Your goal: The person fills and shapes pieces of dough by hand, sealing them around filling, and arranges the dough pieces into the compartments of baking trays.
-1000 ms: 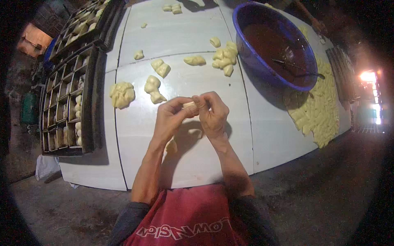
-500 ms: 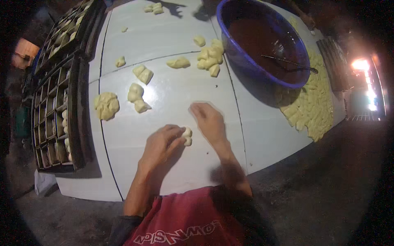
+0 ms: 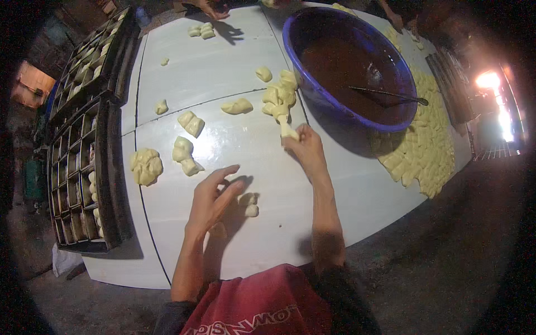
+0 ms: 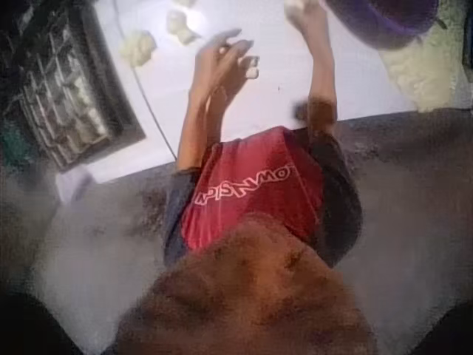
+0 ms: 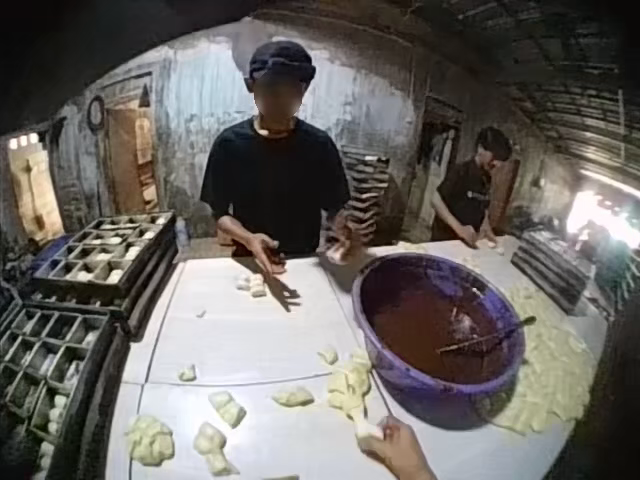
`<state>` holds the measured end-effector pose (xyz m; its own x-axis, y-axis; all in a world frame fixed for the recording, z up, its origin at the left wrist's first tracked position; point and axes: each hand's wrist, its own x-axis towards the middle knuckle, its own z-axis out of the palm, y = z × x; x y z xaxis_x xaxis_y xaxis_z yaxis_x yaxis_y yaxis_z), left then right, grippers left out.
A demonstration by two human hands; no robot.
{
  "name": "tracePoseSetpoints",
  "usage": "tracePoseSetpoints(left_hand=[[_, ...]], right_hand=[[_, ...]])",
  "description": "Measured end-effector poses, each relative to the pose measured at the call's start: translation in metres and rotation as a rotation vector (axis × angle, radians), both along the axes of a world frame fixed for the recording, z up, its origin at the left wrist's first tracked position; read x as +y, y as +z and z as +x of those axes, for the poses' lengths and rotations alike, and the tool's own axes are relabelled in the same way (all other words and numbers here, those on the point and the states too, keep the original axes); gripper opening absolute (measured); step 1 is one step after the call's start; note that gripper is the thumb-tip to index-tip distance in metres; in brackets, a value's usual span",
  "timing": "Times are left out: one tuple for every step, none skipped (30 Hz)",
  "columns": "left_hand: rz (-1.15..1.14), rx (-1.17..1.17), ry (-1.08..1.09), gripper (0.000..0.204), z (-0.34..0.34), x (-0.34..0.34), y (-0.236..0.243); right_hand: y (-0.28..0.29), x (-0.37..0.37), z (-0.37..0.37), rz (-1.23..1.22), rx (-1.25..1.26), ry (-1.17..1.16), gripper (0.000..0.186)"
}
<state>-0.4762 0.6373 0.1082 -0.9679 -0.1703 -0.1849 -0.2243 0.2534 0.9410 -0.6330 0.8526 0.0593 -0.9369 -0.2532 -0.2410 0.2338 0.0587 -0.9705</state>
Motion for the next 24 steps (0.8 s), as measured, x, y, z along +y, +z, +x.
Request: tracePoseSetpoints(left_hand=[[0.022, 0.028, 0.001, 0.041, -0.006, 0.004, 0.004], [0.042, 0.051, 0.006, 0.042, -0.010, 0.008, 0.006], [0.192, 0.011, 0.042, 0.044, -0.016, 0.015, 0.007], [0.248, -0.035, 0.034, 0.043, -0.024, 0.024, 0.009], [0.296, -0.070, -0.023, 0.041, -0.031, 0.031, 0.008], [0.342, -0.105, -0.080, 0.040, -0.035, 0.036, 0.008], [0.339, -0.106, -0.086, 0.040, -0.038, 0.037, 0.013], [0.345, -0.147, -0.099, 0.036, -0.039, 0.038, 0.021], [0.350, -0.186, -0.111, 0.033, -0.039, 0.039, 0.027], [0.347, -0.182, -0.117, 0.033, -0.037, 0.041, 0.028], [0.367, -0.096, -0.116, 0.029, -0.036, 0.042, 0.027], [0.387, -0.009, -0.114, 0.026, -0.035, 0.044, 0.025], [0.251, 0.083, -0.148, 0.038, -0.035, 0.044, 0.024], [0.244, 0.087, -0.149, 0.038, -0.034, 0.046, 0.024], [0.218, 0.093, -0.123, 0.046, -0.032, 0.048, 0.027], [0.199, 0.100, -0.105, 0.056, -0.033, 0.053, 0.034], [0.151, 0.027, -0.116, 0.068, -0.035, 0.057, 0.046], [0.152, 0.035, -0.125, 0.068, -0.039, 0.065, 0.040], [0.047, 0.269, -0.034, 0.067, -0.043, 0.074, 0.036], [-0.056, 0.503, 0.056, 0.066, -0.046, 0.082, 0.035], [0.070, 0.473, 0.018, 0.069, -0.046, 0.089, 0.035], [0.081, 0.589, 0.026, 0.069, -0.051, 0.099, 0.031], [0.137, 0.609, -0.017, 0.071, -0.053, 0.108, 0.031], [0.193, 0.629, -0.061, 0.072, -0.055, 0.117, 0.030]], right_hand=[[0.011, -0.002, 0.017, -0.069, -0.064, -0.017, 0.024], [0.019, -0.006, 0.033, -0.140, -0.135, -0.030, 0.026], [0.023, -0.008, 0.046, -0.181, -0.139, 0.023, 0.030], [0.029, -0.003, 0.058, -0.210, -0.135, 0.062, 0.033], [0.032, -0.002, 0.070, -0.251, -0.121, 0.057, 0.041], [0.037, -0.003, 0.079, -0.254, -0.126, 0.052, 0.041], [0.042, -0.004, 0.086, -0.304, -0.110, 0.049, 0.050], [0.045, -0.004, 0.092, -0.354, -0.093, 0.047, 0.060], [0.046, 0.002, 0.096, -0.372, -0.146, 0.104, 0.069], [0.057, 0.006, 0.099, -0.353, -0.157, 0.155, 0.059], [0.051, 0.014, 0.099, -0.294, -0.195, 0.169, 0.051], [0.045, 0.021, 0.097, -0.235, -0.232, 0.183, 0.044], [0.046, 0.020, 0.097, -0.241, -0.228, 0.184, 0.044], [0.049, 0.018, 0.097, -0.216, -0.165, 0.143, 0.036], [0.051, 0.015, 0.096, -0.191, -0.101, 0.102, 0.029], [0.051, 0.014, 0.097, -0.190, -0.093, 0.097, 0.029], [0.050, 0.013, 0.097, -0.164, 0.099, 0.004, 0.024], [0.048, 0.015, 0.096, -0.134, 0.291, -0.090, 0.020], [0.050, 0.017, 0.095, -0.212, 0.182, -0.072, 0.020], [0.052, 0.016, 0.095, -0.215, 0.193, -0.076, 0.020], [0.055, 0.013, 0.096, -0.236, 0.201, -0.111, 0.018], [0.062, 0.009, 0.097, -0.253, 0.211, -0.147, 0.016], [0.076, 0.011, 0.101, -0.518, 0.057, -0.146, 0.014], [0.081, 0.012, 0.102, -0.513, 0.075, -0.154, 0.014]])
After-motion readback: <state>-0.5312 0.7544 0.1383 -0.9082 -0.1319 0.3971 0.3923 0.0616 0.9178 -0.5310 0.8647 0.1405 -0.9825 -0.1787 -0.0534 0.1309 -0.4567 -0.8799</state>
